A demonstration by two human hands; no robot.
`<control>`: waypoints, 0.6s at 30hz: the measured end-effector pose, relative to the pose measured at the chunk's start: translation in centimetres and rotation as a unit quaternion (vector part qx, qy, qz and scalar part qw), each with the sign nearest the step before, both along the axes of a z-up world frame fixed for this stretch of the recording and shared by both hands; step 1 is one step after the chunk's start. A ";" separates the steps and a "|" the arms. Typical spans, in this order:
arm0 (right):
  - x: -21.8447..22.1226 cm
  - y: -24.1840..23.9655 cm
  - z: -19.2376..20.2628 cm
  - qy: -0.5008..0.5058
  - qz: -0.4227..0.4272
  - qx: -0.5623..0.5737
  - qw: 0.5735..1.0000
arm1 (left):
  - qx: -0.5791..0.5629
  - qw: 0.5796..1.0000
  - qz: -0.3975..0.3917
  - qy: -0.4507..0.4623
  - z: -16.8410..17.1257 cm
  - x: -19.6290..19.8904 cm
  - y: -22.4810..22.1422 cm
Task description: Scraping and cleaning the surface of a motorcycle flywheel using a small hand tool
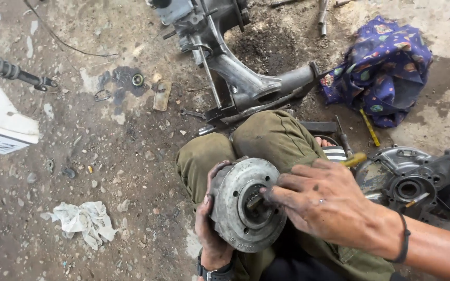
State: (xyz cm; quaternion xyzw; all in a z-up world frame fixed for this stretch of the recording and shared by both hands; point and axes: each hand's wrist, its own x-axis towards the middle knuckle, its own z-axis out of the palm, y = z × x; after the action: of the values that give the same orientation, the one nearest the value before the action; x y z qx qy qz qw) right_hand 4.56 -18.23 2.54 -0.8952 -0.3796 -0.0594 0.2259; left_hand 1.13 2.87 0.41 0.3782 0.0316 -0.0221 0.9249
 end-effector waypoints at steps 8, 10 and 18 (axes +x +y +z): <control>1.1 0.6 0.1 0.021 0.022 0.069 0.997 | 0.006 1.000 -0.008 0.018 0.0 0.0 0.3; 1.5 0.6 0.1 0.030 0.026 0.082 0.996 | -0.001 1.000 -0.010 0.010 -0.2 0.1 0.3; 0.7 1.0 0.2 0.068 0.023 0.124 0.990 | -0.007 1.000 -0.009 0.010 -0.4 -0.1 0.3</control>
State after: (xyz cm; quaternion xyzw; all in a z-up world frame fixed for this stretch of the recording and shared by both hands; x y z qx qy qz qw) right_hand 5.22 -17.18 2.72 -0.8533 -0.3734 -0.0397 0.3619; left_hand 1.02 3.16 -0.01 0.3714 0.0373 -0.0341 0.9271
